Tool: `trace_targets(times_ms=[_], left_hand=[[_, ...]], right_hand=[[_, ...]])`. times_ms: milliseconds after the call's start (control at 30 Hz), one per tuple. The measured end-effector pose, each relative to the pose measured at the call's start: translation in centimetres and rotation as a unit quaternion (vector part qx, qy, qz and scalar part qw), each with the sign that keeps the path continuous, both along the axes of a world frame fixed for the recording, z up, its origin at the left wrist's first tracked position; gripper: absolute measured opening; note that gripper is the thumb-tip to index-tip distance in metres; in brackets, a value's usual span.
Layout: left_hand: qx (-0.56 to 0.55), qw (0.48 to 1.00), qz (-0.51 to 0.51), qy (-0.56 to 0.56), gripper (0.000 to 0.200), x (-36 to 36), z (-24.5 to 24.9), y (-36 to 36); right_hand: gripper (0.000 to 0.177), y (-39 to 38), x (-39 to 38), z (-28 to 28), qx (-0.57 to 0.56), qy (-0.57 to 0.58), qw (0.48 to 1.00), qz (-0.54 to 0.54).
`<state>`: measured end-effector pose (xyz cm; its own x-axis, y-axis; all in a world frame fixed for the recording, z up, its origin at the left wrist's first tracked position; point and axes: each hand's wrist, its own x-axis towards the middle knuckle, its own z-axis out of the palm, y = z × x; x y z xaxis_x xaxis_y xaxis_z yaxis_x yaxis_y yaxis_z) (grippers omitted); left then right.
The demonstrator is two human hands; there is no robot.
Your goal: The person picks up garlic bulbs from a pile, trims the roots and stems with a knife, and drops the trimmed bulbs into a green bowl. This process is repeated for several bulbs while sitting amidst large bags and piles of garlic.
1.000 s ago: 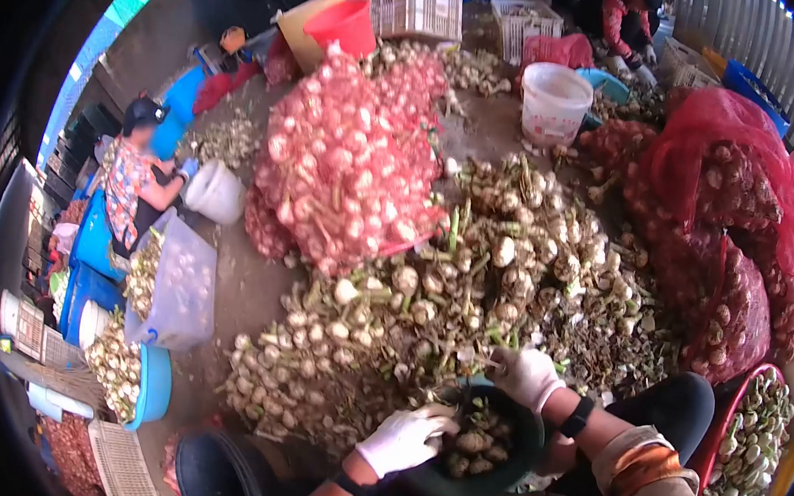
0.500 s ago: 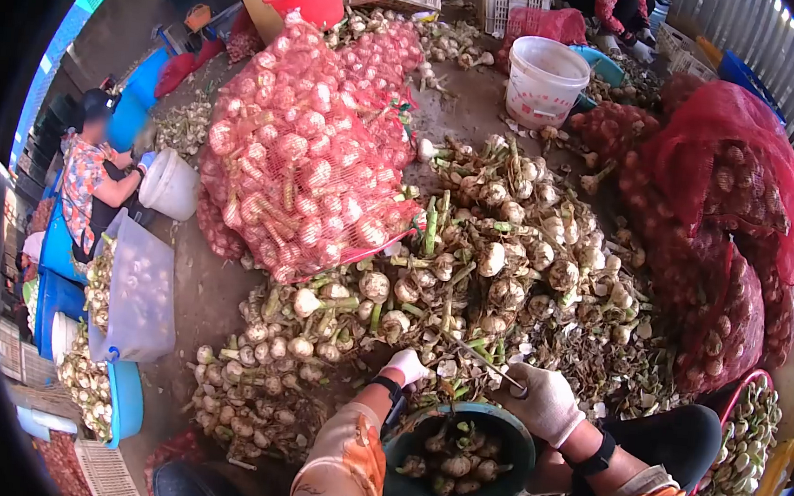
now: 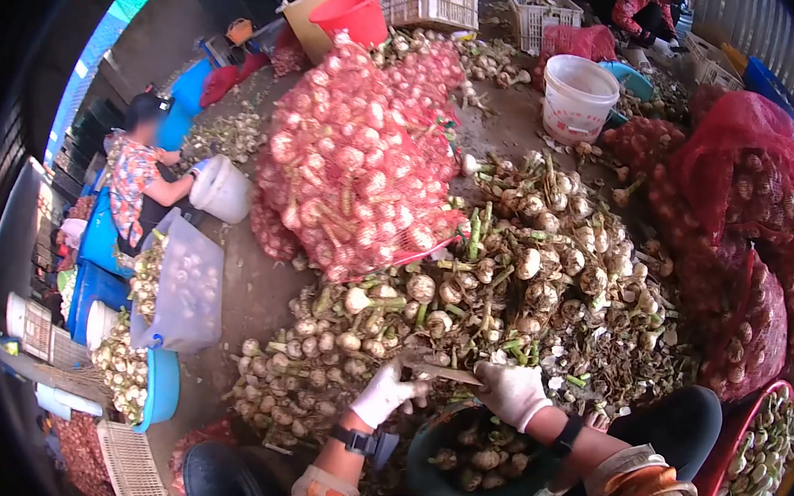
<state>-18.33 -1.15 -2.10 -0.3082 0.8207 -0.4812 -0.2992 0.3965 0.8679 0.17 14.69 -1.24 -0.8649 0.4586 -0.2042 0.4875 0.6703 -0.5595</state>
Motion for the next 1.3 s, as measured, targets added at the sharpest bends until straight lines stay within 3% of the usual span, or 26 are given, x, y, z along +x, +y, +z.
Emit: trace_targets(times_ms=[67,133,200,300,433,567,633,667,700,733,767,800,833,900,933,1000,1033,1067,1100,1133,1200,1267,1300], left_hand=[[-0.013,0.999,-0.028,0.027,0.033,1.3,2.7,-0.8],[-0.050,0.997,0.046,0.046,0.028,2.3,3.8,-2.0],[-0.050,0.992,0.052,0.104,0.031,2.3,3.8,-4.1],[0.029,0.993,0.104,-0.041,0.048,2.8,4.5,-5.9],[0.034,0.983,0.178,-0.030,0.053,3.8,3.5,-8.0],[-0.007,0.989,0.144,0.006,0.056,4.3,4.0,-8.6],[0.034,0.957,0.234,-0.167,0.027,4.3,4.2,-7.7],[0.053,0.926,0.275,-0.253,0.039,4.4,4.4,-6.9],[-0.026,0.895,0.335,-0.293,0.041,4.9,6.4,-5.6],[-0.027,0.894,0.335,-0.295,0.041,3.7,3.7,-6.4],[0.140,0.902,0.195,-0.358,0.041,1.7,-1.0,-7.8],[0.300,0.863,0.045,-0.403,0.043,0.6,-3.6,-8.6],[0.299,0.862,0.047,-0.407,0.043,1.1,-2.9,-8.1],[0.234,0.768,0.120,-0.585,0.046,2.7,0.3,-6.6],[0.233,0.767,0.118,-0.586,0.046,2.9,0.7,-6.5],[0.128,0.881,0.222,-0.399,0.040,3.4,1.7,-6.4],[0.124,0.881,0.222,-0.400,0.040,4.0,2.5,-6.5],[0.069,0.979,0.164,-0.094,0.039,4.9,4.2,-6.3],[0.009,0.971,0.089,0.223,0.042,5.5,5.3,-6.1],[0.032,0.968,0.113,0.223,0.050,6.0,5.2,-6.3],[0.081,0.958,0.106,0.252,0.048,6.0,6.3,-6.8],[0.054,0.956,0.073,0.279,0.050,4.9,6.2,-7.2],[0.054,0.961,0.059,0.265,0.040,4.9,5.9,-7.2]], right_hand=[[0.017,-1.2,-0.7,0.6,0.010,0.016,1.000,0.022],[0.016,-2.3,-0.8,2.1,0.014,0.050,0.998,0.025],[0.014,-3.6,-0.7,3.0,0.061,0.091,0.991,0.073],[0.013,-5.5,-0.4,3.7,0.097,0.116,0.984,0.094],[0.014,-6.6,-0.4,5.5,0.155,0.117,0.973,0.123],[0.013,-7.5,-0.3,5.2,0.152,0.134,0.969,0.143],[0.014,-7.9,-0.3,5.7,0.141,0.144,0.967,0.153],[0.014,-7.8,-0.4,5.5,0.140,0.141,0.968,0.153],[0.015,-7.7,-0.5,5.3,0.151,0.139,0.967,0.154],[0.015,-7.7,-0.6,5.1,0.162,0.138,0.965,0.154],[0.015,-7.6,-0.7,5.5,0.160,0.137,0.965,0.154],[0.015,-7.6,-0.6,6.3,0.152,0.155,0.965,0.145],[0.016,-7.5,-0.5,6.6,0.145,0.171,0.965,0.137],[0.015,-7.4,-0.6,6.0,0.148,0.164,0.965,0.144],[0.015,-7.2,-0.8,5.7,0.153,0.163,0.963,0.149],[0.014,-6.9,-1.2,4.3,0.155,0.155,0.964,0.148],[0.012,-6.5,-1.2,3.2,0.157,0.141,0.970,0.119],[0.011,-5.9,-1.2,2.0,0.158,0.126,0.975,0.089],[0.011,-4.3,-0.9,0.1,0.115,0.065,0.991,0.037],[0.012,-2.4,-0.5,-1.4,0.073,0.006,0.997,-0.016],[0.018,-1.7,0.2,-1.3,0.072,0.000,0.996,-0.046],[0.017,-2.5,0.3,0.6,0.075,0.020,0.997,-0.015],[0.016,-2.6,0.3,1.6,0.065,0.045,0.997,-0.010]])
